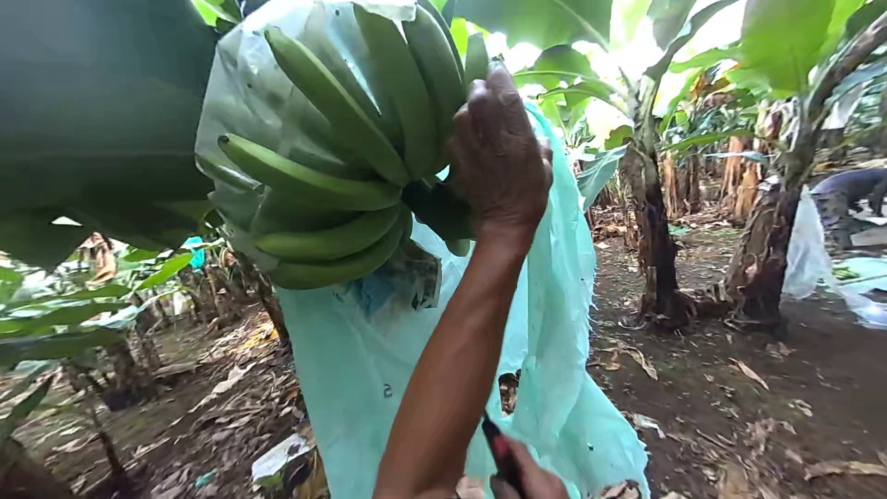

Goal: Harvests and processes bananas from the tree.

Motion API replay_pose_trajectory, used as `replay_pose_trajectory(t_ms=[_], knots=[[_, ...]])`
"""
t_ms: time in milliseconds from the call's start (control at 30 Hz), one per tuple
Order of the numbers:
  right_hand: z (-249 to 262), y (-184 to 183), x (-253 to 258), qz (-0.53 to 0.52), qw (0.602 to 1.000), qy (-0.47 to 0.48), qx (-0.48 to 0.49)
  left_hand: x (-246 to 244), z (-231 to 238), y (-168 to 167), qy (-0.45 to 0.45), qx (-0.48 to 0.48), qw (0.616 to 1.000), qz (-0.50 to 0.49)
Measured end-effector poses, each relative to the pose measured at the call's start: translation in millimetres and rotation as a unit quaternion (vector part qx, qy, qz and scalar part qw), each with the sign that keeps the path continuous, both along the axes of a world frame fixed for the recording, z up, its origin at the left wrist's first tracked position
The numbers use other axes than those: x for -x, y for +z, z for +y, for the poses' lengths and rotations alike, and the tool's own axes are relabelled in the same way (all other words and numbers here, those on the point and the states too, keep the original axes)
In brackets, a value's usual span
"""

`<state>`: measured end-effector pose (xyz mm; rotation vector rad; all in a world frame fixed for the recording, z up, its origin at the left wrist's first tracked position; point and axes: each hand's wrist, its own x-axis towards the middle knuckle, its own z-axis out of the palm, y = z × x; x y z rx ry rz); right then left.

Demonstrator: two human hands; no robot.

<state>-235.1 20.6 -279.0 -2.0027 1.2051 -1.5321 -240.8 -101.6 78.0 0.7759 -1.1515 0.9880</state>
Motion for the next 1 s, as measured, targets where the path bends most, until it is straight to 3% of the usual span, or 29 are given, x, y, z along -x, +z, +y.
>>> replay_pose_trajectory(t_ms=[133, 267, 433, 500, 600, 667, 767, 867, 933, 967, 1000], knots=[[-35.9, 38.1, 13.3, 0.004, 0.991, -0.059, 0.123, 20.3, -19.5, 11.0, 0.044, 0.002, 0.994, 0.101], [-70.1, 81.2, 18.4, 0.042, 0.971, -0.101, 0.212, 33.6, -41.3, 16.3, 0.060, 0.001, 0.995, 0.080], [-106.2, 121.2, 14.9, 0.061, 0.960, -0.082, 0.260, 38.9, -51.6, 9.7, 0.089, -0.035, 0.995, 0.014], [-120.3, 125.2, 12.7, 0.055, 0.967, -0.067, 0.240, 39.3, -57.3, 6.3, 0.089, -0.046, 0.995, 0.007], [-111.8, 167.0, 8.5, 0.051, 0.997, -0.052, 0.034, 33.8, -67.2, 4.8, 0.085, -0.091, 0.992, -0.003], [-112.7, 188.4, 7.8, 0.067, 0.996, -0.045, -0.028, 31.0, -74.9, 4.2, 0.081, -0.127, 0.989, -0.013], [-128.5, 173.2, 2.2, 0.030, 0.998, -0.047, 0.015, 27.6, -87.3, -2.1, 0.091, -0.136, 0.986, -0.024], [-133.0, 198.4, 2.6, 0.139, 0.986, -0.070, -0.052, 26.5, -92.7, -5.6, 0.075, -0.177, 0.980, -0.040], [-170.9, 181.1, 1.5, 0.146, 0.983, -0.110, 0.024, 29.6, -93.7, -4.8, 0.071, -0.220, 0.971, -0.059], [-208.9, 158.4, -1.2, 0.119, 0.973, -0.148, 0.129, 31.8, -94.5, -3.6, 0.075, -0.240, 0.965, -0.070], [-231.3, 153.9, -2.1, 0.095, 0.974, -0.143, 0.146, 34.0, -96.2, -4.0, 0.069, -0.267, 0.958, -0.080]])
